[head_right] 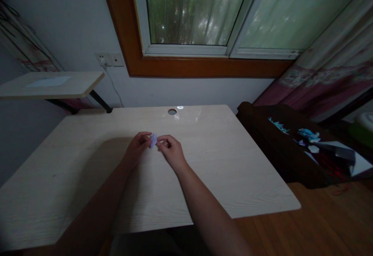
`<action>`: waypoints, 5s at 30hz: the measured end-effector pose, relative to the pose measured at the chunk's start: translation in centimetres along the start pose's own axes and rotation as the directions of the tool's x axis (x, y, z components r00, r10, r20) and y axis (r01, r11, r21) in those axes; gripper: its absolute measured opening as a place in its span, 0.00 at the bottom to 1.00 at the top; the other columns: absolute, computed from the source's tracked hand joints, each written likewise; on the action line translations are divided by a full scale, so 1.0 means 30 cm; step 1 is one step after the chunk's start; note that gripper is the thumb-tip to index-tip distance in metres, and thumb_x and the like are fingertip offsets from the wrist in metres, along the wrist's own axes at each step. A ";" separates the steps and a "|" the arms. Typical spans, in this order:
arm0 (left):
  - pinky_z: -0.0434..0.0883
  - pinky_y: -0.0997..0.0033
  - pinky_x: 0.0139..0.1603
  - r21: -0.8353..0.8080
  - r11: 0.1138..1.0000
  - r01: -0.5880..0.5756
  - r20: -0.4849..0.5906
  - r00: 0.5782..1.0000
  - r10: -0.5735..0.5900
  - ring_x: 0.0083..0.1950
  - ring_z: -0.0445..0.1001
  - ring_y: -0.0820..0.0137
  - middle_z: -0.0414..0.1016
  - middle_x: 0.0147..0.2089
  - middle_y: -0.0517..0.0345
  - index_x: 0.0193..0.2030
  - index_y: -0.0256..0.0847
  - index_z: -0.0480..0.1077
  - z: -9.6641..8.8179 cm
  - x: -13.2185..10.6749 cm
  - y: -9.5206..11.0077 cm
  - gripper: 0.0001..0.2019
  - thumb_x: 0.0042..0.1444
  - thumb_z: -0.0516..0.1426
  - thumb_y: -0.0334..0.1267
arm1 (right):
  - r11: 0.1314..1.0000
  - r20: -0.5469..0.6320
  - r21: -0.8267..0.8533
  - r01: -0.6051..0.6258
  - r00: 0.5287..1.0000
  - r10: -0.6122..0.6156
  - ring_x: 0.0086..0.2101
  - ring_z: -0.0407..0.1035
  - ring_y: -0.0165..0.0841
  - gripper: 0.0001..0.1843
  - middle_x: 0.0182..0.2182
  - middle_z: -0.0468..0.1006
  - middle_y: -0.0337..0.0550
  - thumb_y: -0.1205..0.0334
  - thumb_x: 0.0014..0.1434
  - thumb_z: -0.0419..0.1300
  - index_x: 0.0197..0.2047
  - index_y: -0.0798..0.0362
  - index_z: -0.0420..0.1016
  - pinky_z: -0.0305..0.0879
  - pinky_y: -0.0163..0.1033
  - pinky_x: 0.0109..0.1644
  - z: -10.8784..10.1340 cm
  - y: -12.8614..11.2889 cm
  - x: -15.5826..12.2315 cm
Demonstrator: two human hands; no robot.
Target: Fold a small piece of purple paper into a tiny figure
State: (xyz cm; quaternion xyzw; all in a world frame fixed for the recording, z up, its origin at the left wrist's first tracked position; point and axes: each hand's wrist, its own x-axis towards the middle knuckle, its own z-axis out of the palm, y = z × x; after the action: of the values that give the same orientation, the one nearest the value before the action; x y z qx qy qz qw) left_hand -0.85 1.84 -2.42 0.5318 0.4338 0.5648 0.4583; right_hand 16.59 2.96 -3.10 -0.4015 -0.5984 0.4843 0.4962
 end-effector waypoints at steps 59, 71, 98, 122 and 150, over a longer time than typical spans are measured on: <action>0.75 0.72 0.38 -0.078 0.997 0.014 -0.011 1.000 -0.015 0.32 0.75 0.76 0.69 0.35 0.64 0.50 0.40 0.67 -0.004 0.154 -0.059 0.18 0.52 0.63 0.36 | 0.998 0.060 0.060 0.026 0.998 -0.029 0.29 0.69 0.31 0.11 0.28 0.75 0.36 0.55 0.58 0.66 0.43 0.49 0.75 0.65 0.35 0.35 -0.011 0.063 0.175; 0.74 0.73 0.36 -0.069 0.997 0.047 -0.020 0.999 -0.048 0.33 0.74 0.75 0.70 0.36 0.63 0.48 0.41 0.68 0.001 0.149 -0.045 0.18 0.51 0.63 0.35 | 0.994 0.060 0.100 -0.051 0.997 0.045 0.31 0.72 0.33 0.12 0.31 0.78 0.40 0.51 0.58 0.65 0.41 0.50 0.77 0.68 0.37 0.36 -0.018 0.068 0.177; 0.72 0.72 0.38 0.013 1.000 0.015 -0.034 0.999 -0.014 0.33 0.73 0.73 0.71 0.32 0.63 0.48 0.41 0.70 0.000 0.142 -0.047 0.16 0.53 0.63 0.37 | 0.985 0.088 0.159 -0.060 0.995 0.046 0.24 0.70 0.30 0.13 0.24 0.75 0.35 0.49 0.59 0.65 0.39 0.49 0.71 0.64 0.35 0.30 -0.011 0.050 0.170; 0.70 0.74 0.38 0.001 0.999 0.038 0.059 0.998 -0.038 0.34 0.73 0.73 0.71 0.32 0.63 0.51 0.41 0.68 -0.001 0.142 -0.059 0.19 0.54 0.64 0.37 | 0.982 0.000 -0.077 0.172 0.985 -0.172 0.36 0.66 0.35 0.05 0.34 0.71 0.41 0.58 0.60 0.64 0.32 0.48 0.77 0.61 0.40 0.40 -0.030 0.022 0.182; 0.74 0.70 0.46 0.264 0.959 -0.099 0.036 0.995 0.093 0.42 0.77 0.68 0.77 0.42 0.56 0.44 0.42 0.75 -0.021 0.128 -0.045 0.10 0.57 0.63 0.41 | 0.985 0.092 0.171 -0.004 0.996 -0.011 0.29 0.62 0.30 0.10 0.28 0.68 0.36 0.58 0.60 0.63 0.28 0.51 0.75 0.56 0.37 0.35 -0.039 0.043 0.192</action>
State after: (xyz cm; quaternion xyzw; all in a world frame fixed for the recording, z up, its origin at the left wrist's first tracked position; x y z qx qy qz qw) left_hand -1.45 5.87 -3.01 0.6154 0.4739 0.5167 0.3600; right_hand 16.66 8.96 -3.13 -0.3337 -0.5777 0.5509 0.5014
